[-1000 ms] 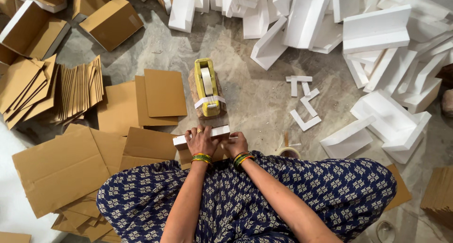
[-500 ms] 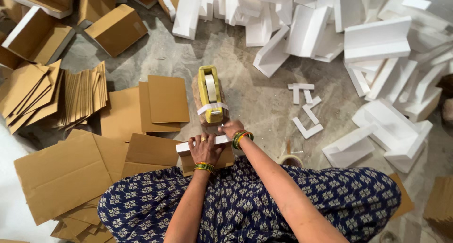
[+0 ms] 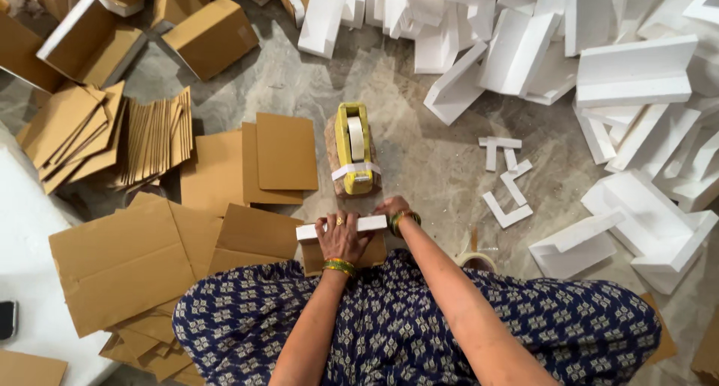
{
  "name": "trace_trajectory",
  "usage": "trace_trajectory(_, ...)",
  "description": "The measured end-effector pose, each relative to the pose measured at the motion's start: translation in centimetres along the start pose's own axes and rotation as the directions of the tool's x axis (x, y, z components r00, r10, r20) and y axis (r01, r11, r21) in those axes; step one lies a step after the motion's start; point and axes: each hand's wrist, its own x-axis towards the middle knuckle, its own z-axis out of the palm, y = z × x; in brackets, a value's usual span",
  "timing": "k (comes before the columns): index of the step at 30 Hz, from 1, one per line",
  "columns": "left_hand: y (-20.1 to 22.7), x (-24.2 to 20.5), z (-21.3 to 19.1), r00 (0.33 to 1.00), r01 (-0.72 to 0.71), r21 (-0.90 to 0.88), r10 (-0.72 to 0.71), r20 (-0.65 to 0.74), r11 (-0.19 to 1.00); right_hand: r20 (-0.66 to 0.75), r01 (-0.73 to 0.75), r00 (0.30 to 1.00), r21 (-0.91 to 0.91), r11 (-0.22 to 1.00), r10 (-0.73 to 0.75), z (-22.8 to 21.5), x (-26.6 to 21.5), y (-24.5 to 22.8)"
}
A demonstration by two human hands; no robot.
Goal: The person sits on the floor and assembles small cardboard boxes by inserting white foam inserts into the cardboard shells. They use a tape dispenser to apply tape to secure the foam pieces inside the boxes.
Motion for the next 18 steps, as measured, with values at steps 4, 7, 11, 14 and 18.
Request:
trace_trajectory(4,-0.2,0.2,-0.3,1.0,-0.016,0.007,0.016,0.009,1.0,0.009,0.36,0.926,-0.329,0.873,-0.378,-0.5,-3.4,0.8)
trace_trajectory(7,0.1,0.6,0.0,1.0,-0.014,0.052,0.013,0.023,0.999,0.194,0.515,0.855,-0.198,0.834,-0.482,-2.0,-6.7,1.0)
trace_trajectory(11,-0.1,0.3,0.1,0.995,0.014,0.066,-0.02,0.097,0.998,0.144,0.526,0.841,0.005,0.85,-0.521,0.0,-9.6,-0.8)
trace_trajectory(14,-0.1,0.4,0.3,0.999,-0.022,0.041,0.021,0.025,0.999,0.048,0.609,0.792,-0.012,0.793,-0.608,0.8,-10.4,-1.8)
trace_trajectory(18,-0.8,0.2,0.3,0.997,-0.043,0.119,0.035,0.067,0.992,-0.029,0.627,0.772,-0.128,0.768,-0.635,0.7,-10.3,-0.4)
